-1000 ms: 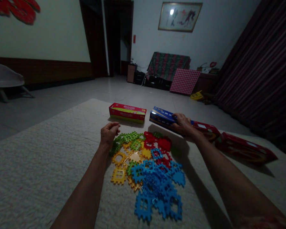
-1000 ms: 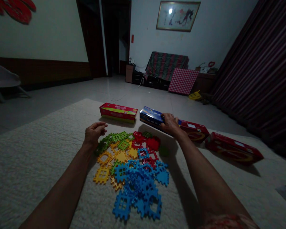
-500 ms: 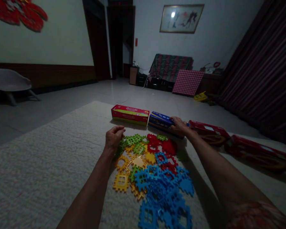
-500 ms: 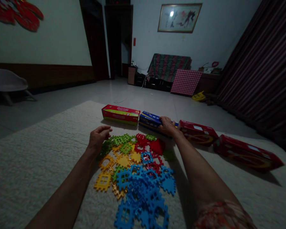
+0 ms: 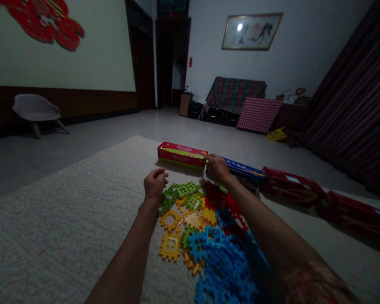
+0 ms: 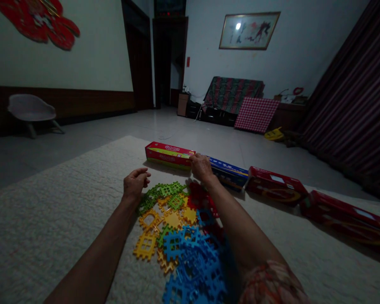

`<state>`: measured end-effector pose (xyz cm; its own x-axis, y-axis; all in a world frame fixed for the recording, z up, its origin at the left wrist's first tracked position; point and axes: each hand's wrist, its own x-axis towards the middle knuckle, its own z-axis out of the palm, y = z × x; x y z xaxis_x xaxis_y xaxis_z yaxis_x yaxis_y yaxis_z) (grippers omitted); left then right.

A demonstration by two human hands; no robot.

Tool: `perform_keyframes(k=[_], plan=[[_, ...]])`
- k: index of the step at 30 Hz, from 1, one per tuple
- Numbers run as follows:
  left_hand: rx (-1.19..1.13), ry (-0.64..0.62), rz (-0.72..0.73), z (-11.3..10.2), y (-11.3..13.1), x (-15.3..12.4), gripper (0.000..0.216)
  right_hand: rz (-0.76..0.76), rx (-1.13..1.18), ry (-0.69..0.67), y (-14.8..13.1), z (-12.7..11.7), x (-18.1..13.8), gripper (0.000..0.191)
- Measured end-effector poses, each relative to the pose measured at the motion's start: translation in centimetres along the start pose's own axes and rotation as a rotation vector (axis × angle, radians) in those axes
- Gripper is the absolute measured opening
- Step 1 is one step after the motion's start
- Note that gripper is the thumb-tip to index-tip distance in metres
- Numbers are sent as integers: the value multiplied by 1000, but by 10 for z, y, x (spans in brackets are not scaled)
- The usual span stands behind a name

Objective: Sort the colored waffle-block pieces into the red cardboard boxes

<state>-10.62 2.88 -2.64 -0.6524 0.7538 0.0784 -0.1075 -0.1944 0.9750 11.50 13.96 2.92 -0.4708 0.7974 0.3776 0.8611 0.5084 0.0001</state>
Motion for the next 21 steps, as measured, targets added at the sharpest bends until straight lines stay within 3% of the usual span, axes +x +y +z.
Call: perform_keyframes(k=[3,7,11,15,21], plan=[[175,15,65,1,-2,22,30,12,-51,-27,-12,7,6,37],[681,-101,392,17,6,71,40,39,-79,-26,-11,14,10,40],[1011,-256,648,34,11,110,51,65,-97,-9,-9,20,15,40],[1232,-371,679,38,6,125,44,48,-150,-13,-14,24,21,34],[1325,-340,642,30,18,126,28,49,-191,-30,-27,14,26,28]])
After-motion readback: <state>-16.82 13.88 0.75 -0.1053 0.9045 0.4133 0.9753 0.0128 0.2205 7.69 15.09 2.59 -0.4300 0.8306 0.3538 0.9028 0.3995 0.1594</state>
